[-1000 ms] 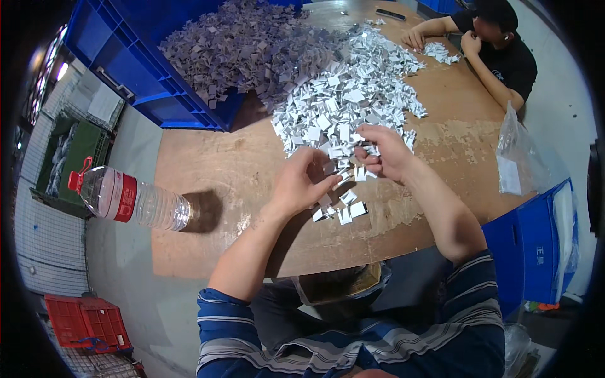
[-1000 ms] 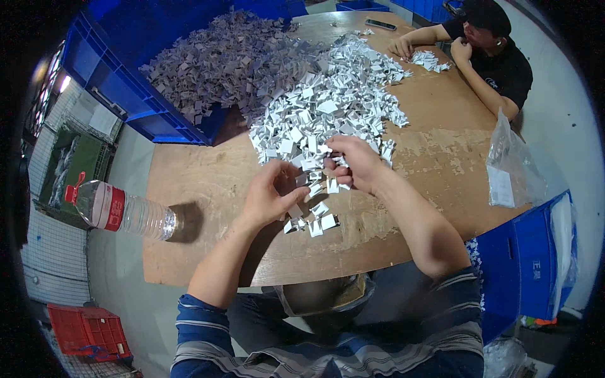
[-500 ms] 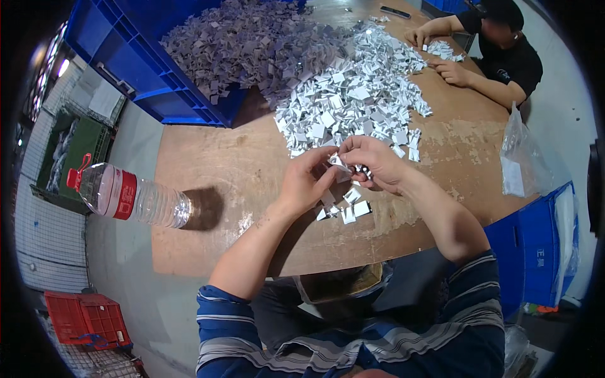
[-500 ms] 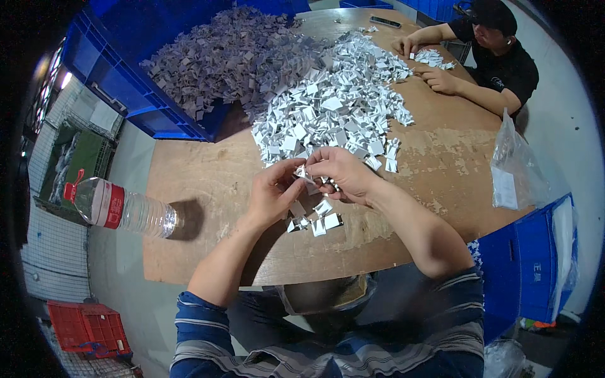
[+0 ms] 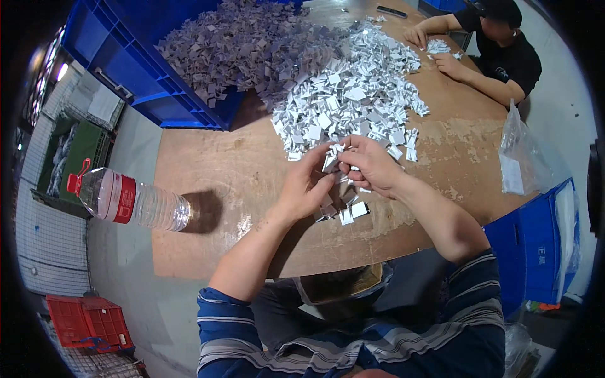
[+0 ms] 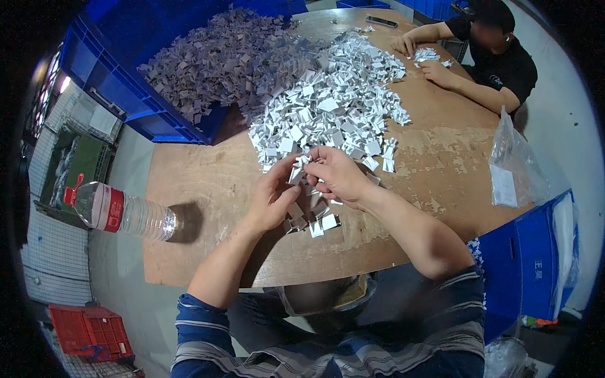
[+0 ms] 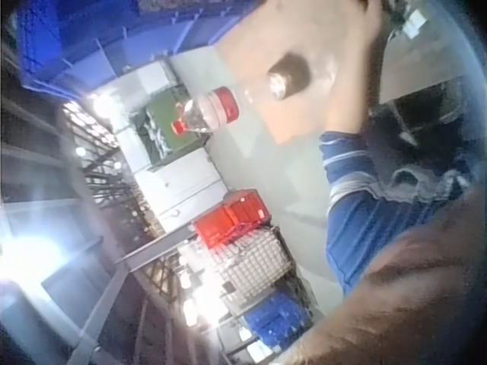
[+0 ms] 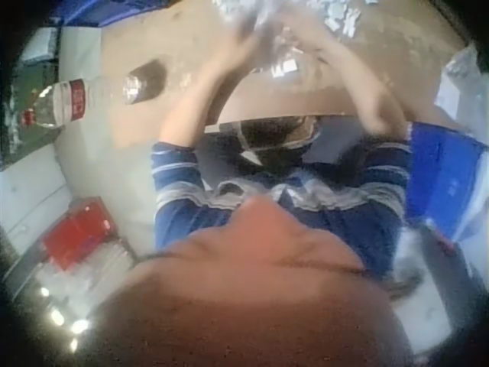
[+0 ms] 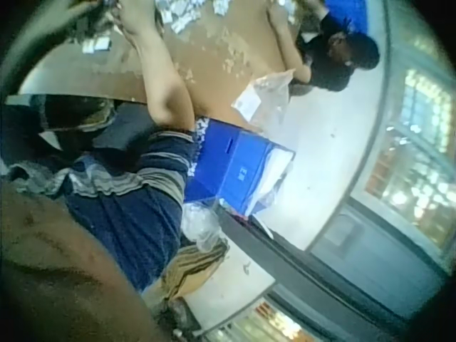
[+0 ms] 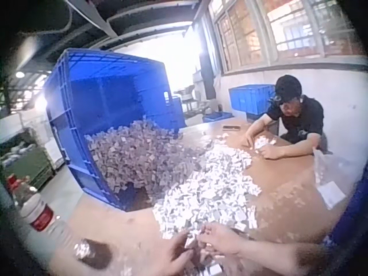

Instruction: The person assembles small plastic clips by hand and drops the assembled pieces into a container below the table.

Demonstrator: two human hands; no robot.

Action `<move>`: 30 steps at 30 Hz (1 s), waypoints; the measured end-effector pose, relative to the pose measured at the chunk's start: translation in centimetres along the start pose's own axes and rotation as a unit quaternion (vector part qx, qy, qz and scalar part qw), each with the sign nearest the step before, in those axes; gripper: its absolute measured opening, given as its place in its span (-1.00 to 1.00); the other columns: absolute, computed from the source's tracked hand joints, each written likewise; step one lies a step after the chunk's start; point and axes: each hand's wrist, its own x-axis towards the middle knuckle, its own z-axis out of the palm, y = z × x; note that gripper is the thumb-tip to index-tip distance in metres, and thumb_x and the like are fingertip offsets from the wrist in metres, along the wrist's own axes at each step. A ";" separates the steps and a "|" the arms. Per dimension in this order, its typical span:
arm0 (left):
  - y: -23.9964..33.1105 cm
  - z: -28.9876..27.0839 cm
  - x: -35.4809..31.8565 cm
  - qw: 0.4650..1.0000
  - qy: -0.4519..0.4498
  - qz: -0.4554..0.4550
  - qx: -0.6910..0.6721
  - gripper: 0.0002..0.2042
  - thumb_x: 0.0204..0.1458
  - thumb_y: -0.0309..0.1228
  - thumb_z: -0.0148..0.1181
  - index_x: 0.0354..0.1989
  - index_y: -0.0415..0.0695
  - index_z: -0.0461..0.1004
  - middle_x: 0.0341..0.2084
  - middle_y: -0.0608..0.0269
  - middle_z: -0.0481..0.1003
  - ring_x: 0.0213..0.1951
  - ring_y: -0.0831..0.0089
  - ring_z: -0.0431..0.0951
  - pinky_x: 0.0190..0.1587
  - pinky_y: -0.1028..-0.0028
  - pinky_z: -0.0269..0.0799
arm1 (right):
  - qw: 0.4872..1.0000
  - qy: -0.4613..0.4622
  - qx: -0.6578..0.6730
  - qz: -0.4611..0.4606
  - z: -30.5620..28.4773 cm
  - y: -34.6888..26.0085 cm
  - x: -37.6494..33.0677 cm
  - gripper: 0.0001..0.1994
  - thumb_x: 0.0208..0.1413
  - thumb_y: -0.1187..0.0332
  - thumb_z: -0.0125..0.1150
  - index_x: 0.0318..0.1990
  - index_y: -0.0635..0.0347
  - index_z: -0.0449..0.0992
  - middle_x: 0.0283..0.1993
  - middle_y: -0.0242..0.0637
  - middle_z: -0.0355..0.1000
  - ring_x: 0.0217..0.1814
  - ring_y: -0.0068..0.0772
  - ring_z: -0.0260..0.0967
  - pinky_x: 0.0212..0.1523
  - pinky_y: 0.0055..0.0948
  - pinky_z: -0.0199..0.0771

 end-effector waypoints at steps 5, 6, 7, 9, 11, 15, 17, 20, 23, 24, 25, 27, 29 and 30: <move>-0.2 -0.2 0.2 0.995 0.007 0.058 0.079 -0.72 0.06 -0.63 0.25 -0.02 -0.20 0.60 -0.43 0.26 0.55 -0.51 0.53 0.42 -0.45 0.55 0.36 | 1.000 -0.016 0.011 -0.003 -0.1 -0.3 -0.1 -0.84 0.21 0.37 0.17 -0.14 0.22 0.44 -0.43 -0.35 0.43 -0.68 -0.72 0.14 -0.74 -0.74 -0.07; -0.2 -0.4 0.3 0.988 0.012 0.086 0.125 -0.73 0.06 -0.64 0.23 -0.04 -0.21 0.60 -0.44 0.26 0.55 -0.50 0.53 0.42 -0.45 0.55 0.36 | 0.999 -0.027 0.018 0.001 -0.1 -0.4 -0.1 -0.84 0.21 0.37 0.17 -0.14 0.23 0.44 -0.42 -0.34 0.44 -0.68 -0.71 0.15 -0.74 -0.73 -0.06; -0.2 -0.7 0.3 0.978 0.017 0.115 0.171 -0.74 0.07 -0.65 0.22 -0.05 -0.23 0.61 -0.44 0.26 0.54 -0.50 0.53 0.42 -0.45 0.55 0.35 | 0.999 -0.037 0.024 0.006 0.0 -0.4 -0.1 -0.84 0.21 0.37 0.18 -0.14 0.23 0.44 -0.41 -0.33 0.45 -0.68 -0.70 0.16 -0.73 -0.73 -0.05; 0.1 -0.5 0.6 0.972 0.007 0.126 0.197 -0.75 0.07 -0.63 0.23 -0.06 -0.24 0.61 -0.44 0.25 0.55 -0.50 0.52 0.42 -0.45 0.55 0.36 | 0.993 -0.002 -0.068 -0.093 -1.0 1.1 0.8 -0.84 0.21 0.36 0.18 -0.13 0.21 0.44 -0.41 -0.33 0.45 -0.66 -0.69 0.17 -0.73 -0.71 -0.04; 0.8 -0.6 0.7 0.956 -0.006 0.146 0.256 -0.77 0.08 -0.60 0.25 -0.08 -0.25 0.62 -0.43 0.24 0.56 -0.51 0.49 0.43 -0.45 0.54 0.37 | 0.925 0.058 -0.248 -0.282 -1.6 3.3 2.2 -0.83 0.20 0.35 0.19 -0.12 0.18 0.44 -0.40 -0.34 0.45 -0.63 -0.66 0.20 -0.72 -0.69 -0.01; 0.4 -1.2 0.3 0.956 -0.020 0.100 0.275 -0.78 0.06 -0.54 0.30 -0.11 -0.26 0.62 -0.43 0.22 0.56 -0.51 0.45 0.45 -0.44 0.52 0.39 | 0.864 0.168 -0.304 -0.364 -1.5 3.5 2.7 -0.86 0.20 0.34 0.20 -0.17 0.16 0.46 -0.40 -0.35 0.45 -0.59 -0.63 0.23 -0.70 -0.65 0.04; 0.1 -1.4 0.1 0.963 -0.028 0.046 0.263 -0.78 0.04 -0.50 0.33 -0.12 -0.26 0.61 -0.42 0.21 0.55 -0.51 0.43 0.45 -0.43 0.51 0.40 | 0.857 0.249 -0.274 -0.357 -1.4 2.9 2.6 -0.88 0.20 0.33 0.21 -0.23 0.16 0.49 -0.40 -0.36 0.45 -0.57 -0.61 0.25 -0.69 -0.62 0.07; 0.2 -2.0 0.6 0.966 -0.007 0.067 0.251 -0.80 0.02 -0.47 0.35 -0.18 -0.26 0.61 -0.41 0.21 0.55 -0.50 0.42 0.46 -0.42 0.51 0.40 | 0.970 0.203 0.050 -0.126 -2.9 -1.9 0.8 -0.86 0.10 0.34 0.27 -0.37 0.21 0.52 -0.42 -0.29 0.49 -0.57 -0.62 0.28 -0.72 -0.61 0.03; 0.3 -1.8 1.1 0.967 0.009 0.091 0.238 -0.81 0.01 -0.45 0.37 -0.23 -0.26 0.60 -0.41 0.22 0.55 -0.50 0.41 0.46 -0.41 0.51 0.41 | 0.964 0.117 0.227 -0.071 -4.6 -3.1 0.7 -0.86 0.17 0.34 0.20 -0.40 0.16 0.51 -0.38 -0.30 0.47 -0.56 -0.62 0.23 -0.69 -0.62 0.01; 0.3 -1.6 1.0 0.963 -0.004 0.107 0.248 -0.82 0.01 -0.44 0.37 -0.24 -0.25 0.59 -0.39 0.22 0.55 -0.49 0.41 0.47 -0.39 0.51 0.41 | 0.977 0.113 0.167 -0.065 -4.6 -3.1 0.8 -0.85 0.17 0.32 0.20 -0.38 0.18 0.52 -0.39 -0.30 0.48 -0.55 -0.59 0.27 -0.68 -0.59 0.07; 0.2 -1.5 0.9 0.958 -0.018 0.123 0.259 -0.82 0.02 -0.44 0.37 -0.26 -0.25 0.59 -0.37 0.21 0.55 -0.48 0.40 0.47 -0.38 0.51 0.41 | 0.987 0.110 0.106 -0.059 -4.5 -3.1 0.9 -0.84 0.16 0.30 0.20 -0.35 0.20 0.53 -0.40 -0.30 0.49 -0.55 -0.56 0.30 -0.67 -0.56 0.13; 0.2 -1.2 0.8 0.946 -0.045 0.158 0.280 -0.84 0.02 -0.44 0.37 -0.28 -0.25 0.58 -0.34 0.20 0.55 -0.46 0.40 0.48 -0.36 0.51 0.42 | 0.993 0.103 -0.017 -0.046 -4.3 -2.8 1.1 -0.81 0.15 0.27 0.21 -0.30 0.24 0.55 -0.41 -0.29 0.50 -0.53 -0.51 0.36 -0.65 -0.50 0.24; 0.0 -1.0 1.0 0.942 -0.072 0.178 0.276 -0.83 0.03 -0.44 0.37 -0.26 -0.24 0.58 -0.33 0.20 0.55 -0.45 0.40 0.48 -0.35 0.52 0.42 | 0.868 0.187 -0.404 -0.221 -4.4 -0.1 2.3 -0.75 0.15 0.22 0.18 -0.23 0.25 0.58 -0.37 -0.24 0.55 -0.42 -0.24 0.47 -0.39 -0.27 0.50; -0.1 -1.2 0.8 0.938 -0.094 0.188 0.275 -0.82 0.03 -0.44 0.37 -0.24 -0.24 0.59 -0.31 0.20 0.55 -0.44 0.40 0.48 -0.34 0.52 0.43 | 0.867 0.188 -0.403 -0.224 -4.1 -0.1 1.9 -0.75 0.15 0.22 0.18 -0.23 0.25 0.58 -0.37 -0.24 0.55 -0.42 -0.24 0.47 -0.39 -0.27 0.50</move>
